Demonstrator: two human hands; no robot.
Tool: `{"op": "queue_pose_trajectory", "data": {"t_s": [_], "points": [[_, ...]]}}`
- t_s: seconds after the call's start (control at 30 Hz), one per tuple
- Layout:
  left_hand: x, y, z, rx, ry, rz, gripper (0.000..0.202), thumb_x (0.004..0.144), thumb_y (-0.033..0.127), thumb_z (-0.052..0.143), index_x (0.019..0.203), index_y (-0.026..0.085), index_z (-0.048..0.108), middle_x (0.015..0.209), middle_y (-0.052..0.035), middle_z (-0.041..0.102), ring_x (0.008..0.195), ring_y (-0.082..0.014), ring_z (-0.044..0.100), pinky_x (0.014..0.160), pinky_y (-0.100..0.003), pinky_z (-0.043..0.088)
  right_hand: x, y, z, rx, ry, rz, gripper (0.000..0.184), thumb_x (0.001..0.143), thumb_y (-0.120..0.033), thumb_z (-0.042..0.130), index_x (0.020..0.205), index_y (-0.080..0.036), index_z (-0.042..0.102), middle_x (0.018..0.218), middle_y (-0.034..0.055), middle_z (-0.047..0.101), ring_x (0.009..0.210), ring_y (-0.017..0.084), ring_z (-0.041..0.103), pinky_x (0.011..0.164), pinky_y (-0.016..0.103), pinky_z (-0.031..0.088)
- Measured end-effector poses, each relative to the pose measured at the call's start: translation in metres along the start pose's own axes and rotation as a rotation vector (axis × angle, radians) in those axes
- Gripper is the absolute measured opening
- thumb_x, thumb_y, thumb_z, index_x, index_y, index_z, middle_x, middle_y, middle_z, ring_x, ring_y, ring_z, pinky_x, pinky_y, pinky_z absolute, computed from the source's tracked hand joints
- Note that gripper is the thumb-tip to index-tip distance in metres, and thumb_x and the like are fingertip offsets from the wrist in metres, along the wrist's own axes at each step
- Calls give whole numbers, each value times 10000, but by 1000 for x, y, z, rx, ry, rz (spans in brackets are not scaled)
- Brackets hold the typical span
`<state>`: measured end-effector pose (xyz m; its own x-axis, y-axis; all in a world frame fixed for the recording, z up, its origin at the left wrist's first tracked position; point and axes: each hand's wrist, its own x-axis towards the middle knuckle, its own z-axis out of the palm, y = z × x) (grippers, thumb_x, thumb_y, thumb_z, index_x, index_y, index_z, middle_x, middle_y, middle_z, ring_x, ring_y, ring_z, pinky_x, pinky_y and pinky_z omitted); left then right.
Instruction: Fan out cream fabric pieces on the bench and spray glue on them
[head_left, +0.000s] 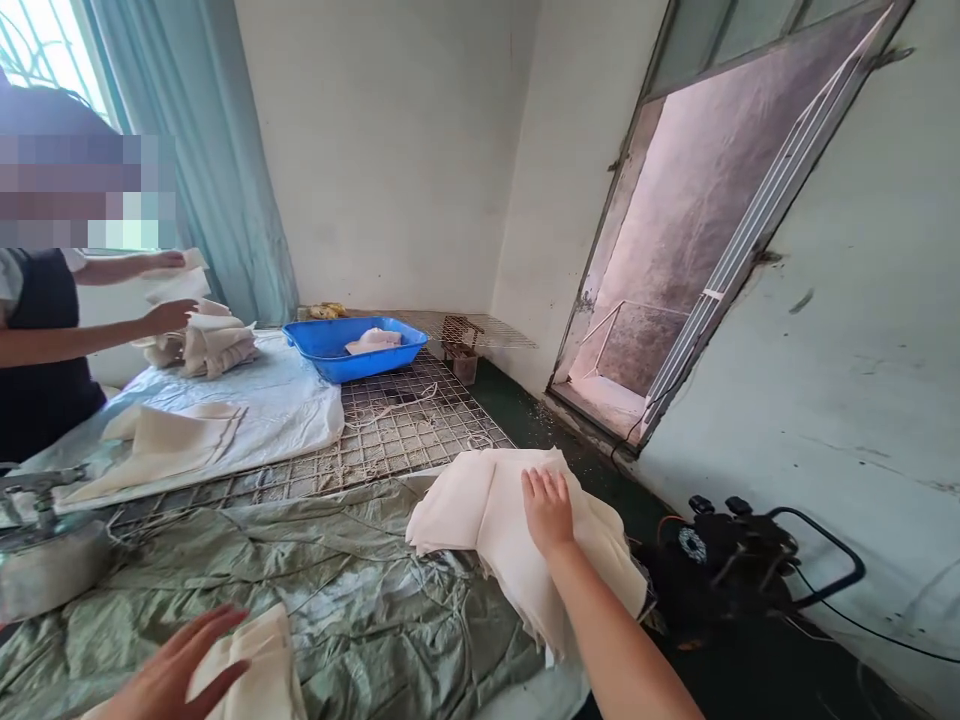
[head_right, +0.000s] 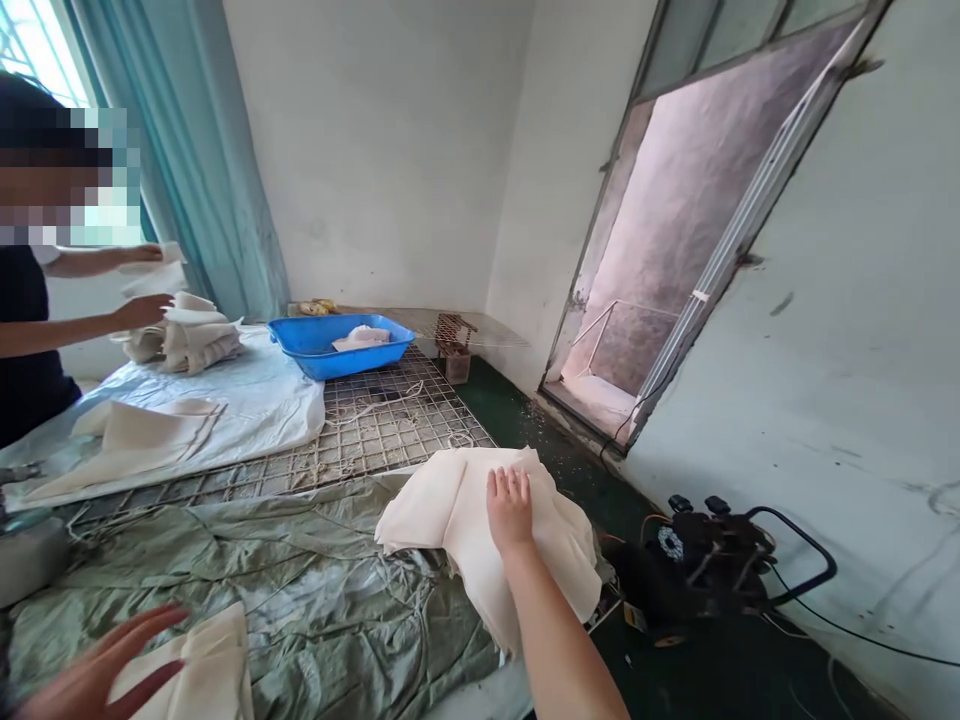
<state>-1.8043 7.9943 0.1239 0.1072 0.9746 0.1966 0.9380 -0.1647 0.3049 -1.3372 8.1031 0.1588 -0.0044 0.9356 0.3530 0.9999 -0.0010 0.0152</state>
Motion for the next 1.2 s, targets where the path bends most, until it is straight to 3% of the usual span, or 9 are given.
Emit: {"op": "queue_pose_trajectory", "data": {"t_s": [0.13,0.23,0.37,0.47,0.57,0.73,0.9,1.0,1.2], "points": [[51,137,0,103,-77,104,598,687,368,606,1270,301,492,1353,-26,498,1234,-276,457,1030,-414,380,-21,-3,-11,11,19,-95,427,877,-53,281,1178,-155,567,946,138,638,904,262,560,885,438,382],[77,228,8,172,-35,301,825,631,292,707,1372,296,343,1488,-71,265,1366,-337,196,1090,-528,233,-50,-13,-20,-25,21,-189,310,866,-65,354,958,-170,630,872,116,611,827,246,555,733,376,419],[91,274,22,217,-131,481,497,777,139,534,1264,231,500,1278,-137,549,1268,-326,395,1080,-562,193,-93,-10,-30,-52,55,-199,319,824,-27,400,1001,-194,605,913,86,611,791,227,551,653,342,408],[85,266,17,229,-239,472,294,817,85,403,939,162,658,905,-112,686,959,-251,615,1029,-494,301,-120,19,-51,-101,69,-100,311,794,-23,407,920,-202,627,916,102,626,802,263,553,658,381,406],[68,245,-11,114,-195,470,227,772,91,450,840,170,652,863,-87,684,880,-227,622,945,-453,379,-140,56,-82,-90,161,-76,197,770,-98,460,798,-213,618,1065,127,619,931,322,544,740,474,403],[25,195,-87,-445,-124,424,167,710,188,507,797,184,649,907,-56,691,880,-185,618,802,-313,460,-163,64,-123,597,329,-216,73,772,-311,558,722,-272,520,862,24,671,997,259,587,1050,568,218],[-48,134,-148,-697,-99,14,237,683,420,600,686,189,652,660,-16,665,630,-165,595,584,-256,461,-178,-23,-153,1220,232,214,260,763,-473,612,926,-285,538,884,80,646,792,224,630,703,376,520],[-86,96,-167,-759,-6,-236,320,627,508,632,681,193,620,587,7,602,550,-154,545,476,-234,418,-164,-87,-153,1282,31,284,326,726,-493,616,907,-237,530,782,50,626,620,183,598,505,285,480],[-109,-2,-157,-909,-159,-639,589,491,640,654,851,177,590,666,2,638,583,-184,581,501,-276,463,-125,-203,-77,1259,-628,80,267,709,-323,557,936,-201,488,704,-23,577,601,145,569,545,253,450]]}}
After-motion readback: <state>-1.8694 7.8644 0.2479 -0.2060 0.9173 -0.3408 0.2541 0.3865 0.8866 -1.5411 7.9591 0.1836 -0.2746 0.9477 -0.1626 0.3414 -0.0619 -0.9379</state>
